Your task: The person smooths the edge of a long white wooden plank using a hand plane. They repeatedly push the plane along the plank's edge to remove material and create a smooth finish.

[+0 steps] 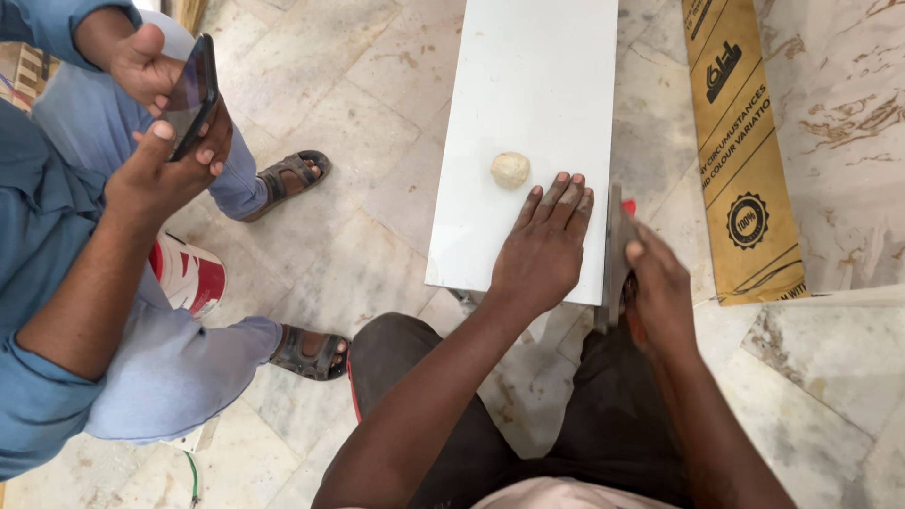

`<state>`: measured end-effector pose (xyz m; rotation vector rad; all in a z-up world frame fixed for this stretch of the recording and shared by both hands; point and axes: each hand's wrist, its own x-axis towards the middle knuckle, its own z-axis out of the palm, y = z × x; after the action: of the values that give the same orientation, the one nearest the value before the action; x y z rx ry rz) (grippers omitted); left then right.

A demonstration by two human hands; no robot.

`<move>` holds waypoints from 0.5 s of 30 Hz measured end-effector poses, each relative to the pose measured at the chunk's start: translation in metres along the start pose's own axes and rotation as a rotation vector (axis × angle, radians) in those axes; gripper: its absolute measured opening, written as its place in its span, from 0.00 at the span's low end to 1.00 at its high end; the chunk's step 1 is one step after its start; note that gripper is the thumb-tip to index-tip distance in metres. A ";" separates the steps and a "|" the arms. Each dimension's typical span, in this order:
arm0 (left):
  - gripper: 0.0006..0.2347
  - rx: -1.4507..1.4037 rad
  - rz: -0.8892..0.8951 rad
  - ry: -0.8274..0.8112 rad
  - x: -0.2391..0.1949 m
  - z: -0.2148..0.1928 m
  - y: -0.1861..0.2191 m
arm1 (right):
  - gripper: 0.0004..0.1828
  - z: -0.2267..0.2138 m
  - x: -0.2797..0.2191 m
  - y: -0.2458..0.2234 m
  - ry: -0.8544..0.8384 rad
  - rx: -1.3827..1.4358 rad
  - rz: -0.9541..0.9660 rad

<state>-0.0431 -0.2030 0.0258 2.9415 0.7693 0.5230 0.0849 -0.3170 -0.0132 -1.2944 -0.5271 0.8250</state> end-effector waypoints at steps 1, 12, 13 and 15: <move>0.22 0.000 0.003 0.010 0.002 -0.001 -0.001 | 0.30 0.003 0.019 -0.003 -0.024 0.078 -0.035; 0.23 0.007 -0.006 -0.036 0.004 -0.008 -0.001 | 0.33 0.002 0.070 -0.022 -0.028 -0.310 -0.162; 0.23 0.003 -0.014 -0.038 0.004 -0.008 0.000 | 0.34 0.003 0.047 -0.017 -0.084 -0.070 -0.109; 0.23 -0.010 -0.014 -0.036 0.004 -0.008 0.000 | 0.34 -0.002 -0.004 -0.009 -0.070 -0.005 -0.007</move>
<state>-0.0424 -0.2012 0.0347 2.9258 0.7810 0.4705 0.0857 -0.3222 -0.0041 -1.2716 -0.5894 0.8661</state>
